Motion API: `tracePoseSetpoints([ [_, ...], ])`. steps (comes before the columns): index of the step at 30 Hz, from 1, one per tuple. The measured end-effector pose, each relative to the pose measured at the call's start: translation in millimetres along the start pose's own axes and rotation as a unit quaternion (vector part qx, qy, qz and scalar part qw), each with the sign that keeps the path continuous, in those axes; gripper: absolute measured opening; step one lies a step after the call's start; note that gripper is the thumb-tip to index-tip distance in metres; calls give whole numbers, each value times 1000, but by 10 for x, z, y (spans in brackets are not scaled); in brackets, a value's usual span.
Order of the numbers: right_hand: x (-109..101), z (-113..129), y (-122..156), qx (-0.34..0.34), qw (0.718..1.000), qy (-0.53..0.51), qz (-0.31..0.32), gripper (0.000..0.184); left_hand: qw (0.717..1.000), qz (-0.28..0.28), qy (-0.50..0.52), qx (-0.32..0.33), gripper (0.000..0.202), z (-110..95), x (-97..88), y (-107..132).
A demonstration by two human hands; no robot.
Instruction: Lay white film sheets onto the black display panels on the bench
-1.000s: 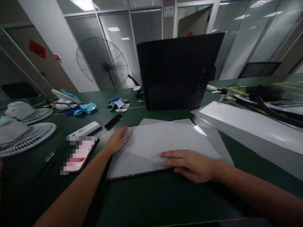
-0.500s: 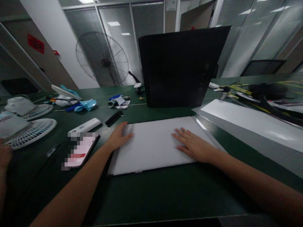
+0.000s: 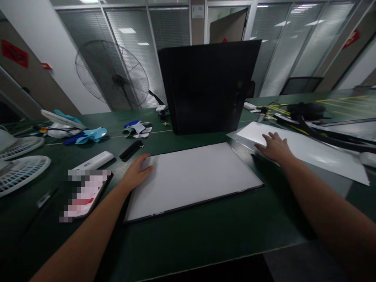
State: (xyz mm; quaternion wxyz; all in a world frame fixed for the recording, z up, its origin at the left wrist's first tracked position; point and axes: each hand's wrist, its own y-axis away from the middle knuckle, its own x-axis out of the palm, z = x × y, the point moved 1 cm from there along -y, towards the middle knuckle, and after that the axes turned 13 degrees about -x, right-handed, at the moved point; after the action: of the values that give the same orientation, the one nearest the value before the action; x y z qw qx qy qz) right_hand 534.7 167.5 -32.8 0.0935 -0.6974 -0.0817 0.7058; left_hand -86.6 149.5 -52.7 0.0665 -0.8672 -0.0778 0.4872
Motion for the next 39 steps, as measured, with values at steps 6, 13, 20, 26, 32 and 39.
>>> tracePoseSetpoints([
  [6, 65, -164, 53, 106, 989, -17, 101, 84, 1000, 2, -3, 19, 64, -53, 4, 23],
  [13, 65, 51, 72, 83, 995, 5, 51, 106, 1000, -6, -2, 30, 61, -1, 19, 7],
  [20, 57, 132, 74, 102, 990, -13, 97, 92, 999, -6, -21, 37, 64, 53, 36, -16],
  [26, -129, 312, 157, 74, 994, 32, 71, 67, 999, -4, -19, 38, 66, 74, 54, -16],
  [32, -490, 738, 349, 11, 997, 37, 62, 60, 999, -8, -12, 34, 67, 61, 26, -23],
  [39, -821, 1614, 717, -125, 992, 6, 25, 55, 1000, 2, -20, 15, 66, -19, -49, 29],
])
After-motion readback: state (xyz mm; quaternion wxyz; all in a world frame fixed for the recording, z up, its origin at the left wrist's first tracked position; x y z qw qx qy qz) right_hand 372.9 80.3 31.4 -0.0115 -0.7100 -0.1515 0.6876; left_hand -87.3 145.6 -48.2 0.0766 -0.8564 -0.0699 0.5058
